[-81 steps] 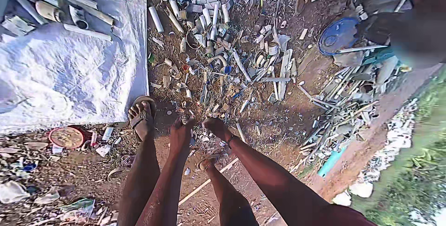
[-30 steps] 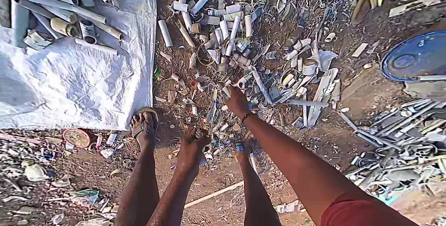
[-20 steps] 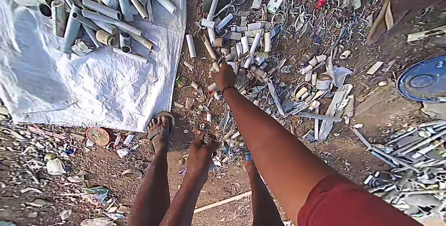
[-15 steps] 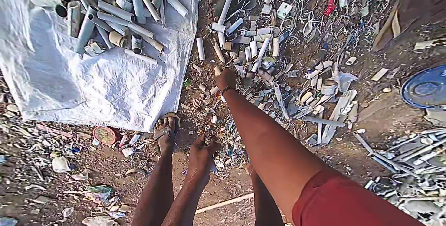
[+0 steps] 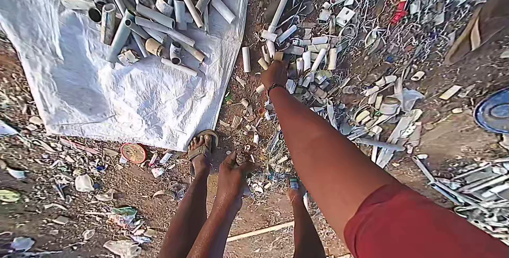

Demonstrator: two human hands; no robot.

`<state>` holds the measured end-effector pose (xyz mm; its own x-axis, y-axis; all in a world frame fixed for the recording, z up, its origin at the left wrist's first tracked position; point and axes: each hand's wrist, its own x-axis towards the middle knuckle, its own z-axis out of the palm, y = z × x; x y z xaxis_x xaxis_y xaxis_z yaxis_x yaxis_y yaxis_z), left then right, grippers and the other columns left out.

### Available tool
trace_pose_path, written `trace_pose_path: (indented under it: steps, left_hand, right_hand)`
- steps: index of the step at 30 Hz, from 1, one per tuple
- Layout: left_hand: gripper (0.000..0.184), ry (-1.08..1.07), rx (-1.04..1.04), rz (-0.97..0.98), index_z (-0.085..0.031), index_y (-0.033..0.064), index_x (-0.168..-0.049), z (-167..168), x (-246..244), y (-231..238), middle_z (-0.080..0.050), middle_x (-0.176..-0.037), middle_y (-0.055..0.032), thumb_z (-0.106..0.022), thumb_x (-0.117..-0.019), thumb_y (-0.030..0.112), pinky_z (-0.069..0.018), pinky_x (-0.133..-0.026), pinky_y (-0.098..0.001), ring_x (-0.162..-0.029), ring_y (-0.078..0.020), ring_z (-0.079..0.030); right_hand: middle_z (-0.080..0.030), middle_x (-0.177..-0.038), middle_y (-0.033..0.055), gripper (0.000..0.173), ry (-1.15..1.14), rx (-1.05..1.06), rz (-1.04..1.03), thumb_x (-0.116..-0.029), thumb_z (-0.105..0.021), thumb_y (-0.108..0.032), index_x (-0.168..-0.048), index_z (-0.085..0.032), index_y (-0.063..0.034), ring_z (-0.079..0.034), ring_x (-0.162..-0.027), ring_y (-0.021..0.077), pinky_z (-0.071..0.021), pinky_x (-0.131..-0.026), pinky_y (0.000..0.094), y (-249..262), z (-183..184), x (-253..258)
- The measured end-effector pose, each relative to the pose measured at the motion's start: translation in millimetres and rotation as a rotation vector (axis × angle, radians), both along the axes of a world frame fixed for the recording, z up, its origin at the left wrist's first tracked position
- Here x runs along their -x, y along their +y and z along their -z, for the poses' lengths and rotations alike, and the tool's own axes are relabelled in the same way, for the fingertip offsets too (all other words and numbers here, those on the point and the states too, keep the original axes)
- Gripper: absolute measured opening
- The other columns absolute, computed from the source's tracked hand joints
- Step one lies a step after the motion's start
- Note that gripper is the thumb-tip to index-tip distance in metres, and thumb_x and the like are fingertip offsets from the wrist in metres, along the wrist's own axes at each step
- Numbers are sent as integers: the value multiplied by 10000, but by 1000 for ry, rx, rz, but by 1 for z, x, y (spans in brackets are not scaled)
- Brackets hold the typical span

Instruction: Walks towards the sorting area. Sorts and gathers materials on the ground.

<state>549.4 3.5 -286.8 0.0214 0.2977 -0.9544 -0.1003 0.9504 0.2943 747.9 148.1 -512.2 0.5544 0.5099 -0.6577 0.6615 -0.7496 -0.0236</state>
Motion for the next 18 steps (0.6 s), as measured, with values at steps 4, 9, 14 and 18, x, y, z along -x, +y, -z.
trace_pose_path:
  steps: [4, 9, 14, 18]
  left_hand:
    - [153, 32, -36, -44, -650, -20, -1006, -1, 8, 16, -651, -855, -66, -601, -886, -102, -530, -609, -233, -696, -99, -621]
    - [185, 51, -43, -125, -631, -46, -1067, -1, 8, 20, -647, -866, -83, -587, -895, -100, -549, -606, -252, -695, -114, -629]
    - [160, 49, -54, -110, -640, -28, -1001, -5, 4, 17, -651, -852, -59, -582, -877, -112, -540, -650, -228, -719, -86, -629]
    - [159, 61, -32, -88, -643, -39, -1029, -4, 7, 17, -653, -846, -64, -597, -894, -110, -525, -619, -218, -691, -83, -619]
  right_hand:
    - [-623, -1273, 286, 601, 198, -211, 211, -847, -781, -215, -1358, -573, 25, -626, -1172, 422, -510, -960, 603, -10, 7, 14]
    - [-673, -1185, 119, 662, 852, -491, 546, -845, -854, -362, -1388, -566, -117, -677, -966, 226, -587, -746, 410, 42, -24, 80]
    - [-639, -1298, 216, 654, 317, -360, 280, -893, -784, -359, -1387, -556, 4, -632, -1181, 340, -513, -989, 516, 60, -8, 69]
    - [-593, -1379, 280, 669, 136, -43, -50, -947, -693, -380, -1412, -531, 74, -541, -1330, 430, -400, -1106, 611, 31, 8, 56]
